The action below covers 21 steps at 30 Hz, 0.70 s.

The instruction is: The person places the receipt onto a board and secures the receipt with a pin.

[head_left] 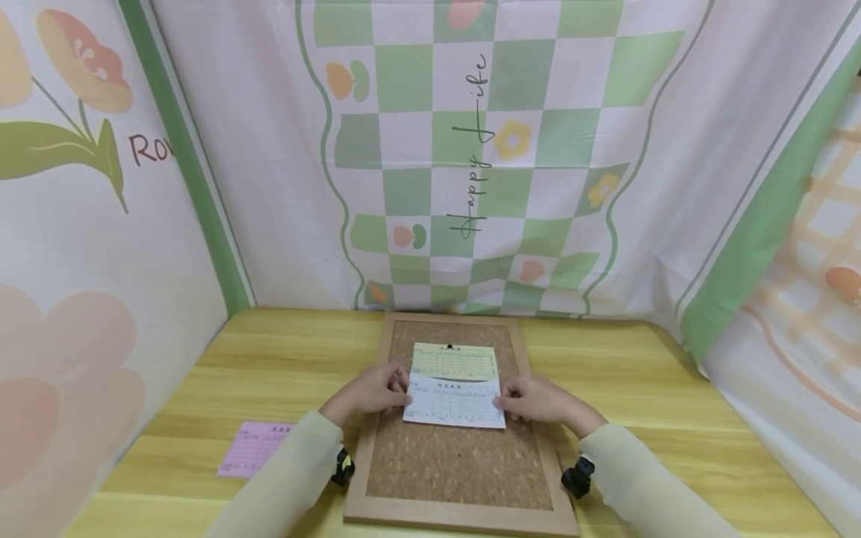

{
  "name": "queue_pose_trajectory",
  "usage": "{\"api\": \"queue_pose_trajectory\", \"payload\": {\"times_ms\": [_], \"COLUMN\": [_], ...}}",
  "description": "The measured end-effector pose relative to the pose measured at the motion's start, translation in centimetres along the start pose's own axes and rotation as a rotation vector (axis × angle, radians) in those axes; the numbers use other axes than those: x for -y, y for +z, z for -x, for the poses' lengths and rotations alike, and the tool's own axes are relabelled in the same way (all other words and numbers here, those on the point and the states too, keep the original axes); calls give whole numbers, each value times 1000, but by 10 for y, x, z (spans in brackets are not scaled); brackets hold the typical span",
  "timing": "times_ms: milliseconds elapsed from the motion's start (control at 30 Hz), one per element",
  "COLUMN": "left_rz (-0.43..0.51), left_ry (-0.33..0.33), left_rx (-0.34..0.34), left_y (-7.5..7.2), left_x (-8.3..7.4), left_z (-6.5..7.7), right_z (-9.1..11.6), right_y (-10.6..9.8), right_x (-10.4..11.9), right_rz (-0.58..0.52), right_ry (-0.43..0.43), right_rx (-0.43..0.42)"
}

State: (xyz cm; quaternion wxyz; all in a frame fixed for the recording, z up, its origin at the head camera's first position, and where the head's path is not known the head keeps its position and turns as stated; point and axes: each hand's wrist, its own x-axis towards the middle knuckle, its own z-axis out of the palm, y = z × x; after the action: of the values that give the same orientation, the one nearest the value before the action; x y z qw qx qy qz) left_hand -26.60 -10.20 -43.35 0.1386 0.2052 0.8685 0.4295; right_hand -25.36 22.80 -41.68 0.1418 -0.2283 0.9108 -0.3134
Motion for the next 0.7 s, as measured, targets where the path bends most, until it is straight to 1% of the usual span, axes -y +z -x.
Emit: {"api": "queue_pose_trajectory", "payload": {"times_ms": [200,500,700], "left_rz": [-8,-21,-43], "left_ry": [-13,-41,-32], "left_rx": [-4,-7,-8], "left_y": [1,0,1], "left_x": [1,-1,-3], "left_z": [-3,-5,-5], "right_z": [-1,-3,-4], "right_y": [1,2,2], "right_x": [1,-1,-1], "right_rz": [4,15,22], "right_ry": [22,19,33], "right_rx": [-1,10,12]}}
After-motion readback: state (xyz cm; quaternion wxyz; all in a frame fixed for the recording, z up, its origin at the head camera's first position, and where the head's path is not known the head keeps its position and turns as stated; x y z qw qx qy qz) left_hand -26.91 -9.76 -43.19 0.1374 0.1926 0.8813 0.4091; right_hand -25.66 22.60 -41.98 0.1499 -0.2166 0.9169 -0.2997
